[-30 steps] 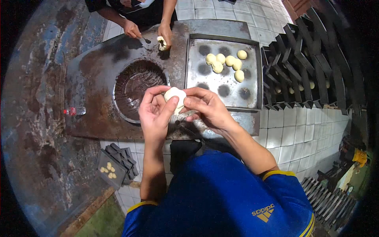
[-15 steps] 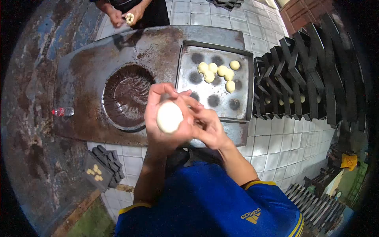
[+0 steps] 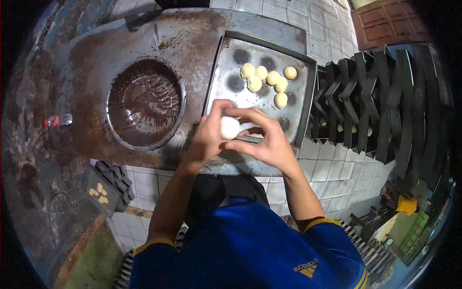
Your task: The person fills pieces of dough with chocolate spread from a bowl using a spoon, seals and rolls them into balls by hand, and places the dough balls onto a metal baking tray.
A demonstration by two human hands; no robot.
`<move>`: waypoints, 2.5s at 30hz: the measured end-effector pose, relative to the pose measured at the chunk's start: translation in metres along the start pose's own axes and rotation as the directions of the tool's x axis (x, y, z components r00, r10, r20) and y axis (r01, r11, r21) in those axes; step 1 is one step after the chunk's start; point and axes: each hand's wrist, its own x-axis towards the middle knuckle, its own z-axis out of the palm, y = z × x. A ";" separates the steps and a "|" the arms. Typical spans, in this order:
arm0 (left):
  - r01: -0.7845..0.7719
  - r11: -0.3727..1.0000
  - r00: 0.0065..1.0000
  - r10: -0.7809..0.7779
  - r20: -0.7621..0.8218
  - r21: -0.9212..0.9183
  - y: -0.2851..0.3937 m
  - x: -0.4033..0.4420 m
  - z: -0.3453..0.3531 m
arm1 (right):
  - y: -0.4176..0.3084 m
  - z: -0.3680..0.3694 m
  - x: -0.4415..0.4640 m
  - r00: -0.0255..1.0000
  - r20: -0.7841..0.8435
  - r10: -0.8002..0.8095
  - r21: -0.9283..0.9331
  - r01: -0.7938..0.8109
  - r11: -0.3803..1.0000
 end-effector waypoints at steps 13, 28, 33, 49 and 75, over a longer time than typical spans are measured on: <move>0.258 0.966 0.965 -0.257 0.049 0.002 -0.109 -0.032 -0.039 | 0.258 0.027 0.073 0.946 0.325 0.011 -0.661 0.219 0.718; 0.395 0.918 0.887 -0.389 -0.250 -0.027 -0.110 -0.144 -0.042 | 0.262 -0.079 0.061 0.966 -0.256 0.037 -0.437 -0.150 0.887; 0.355 0.931 0.912 -0.364 -0.188 -0.083 -0.112 -0.142 -0.039 | 0.281 -0.135 0.032 0.859 -0.478 0.183 -0.611 -0.475 0.633; 0.152 0.938 0.976 -0.193 -0.103 -0.313 -0.020 -0.029 -0.025 | 0.068 0.060 -0.002 0.964 -0.179 0.197 0.084 -0.184 0.979; -0.197 0.814 0.970 0.244 0.015 -0.546 -0.031 -0.117 -0.219 | -0.173 0.239 0.032 0.977 0.168 -0.129 -0.105 0.148 0.983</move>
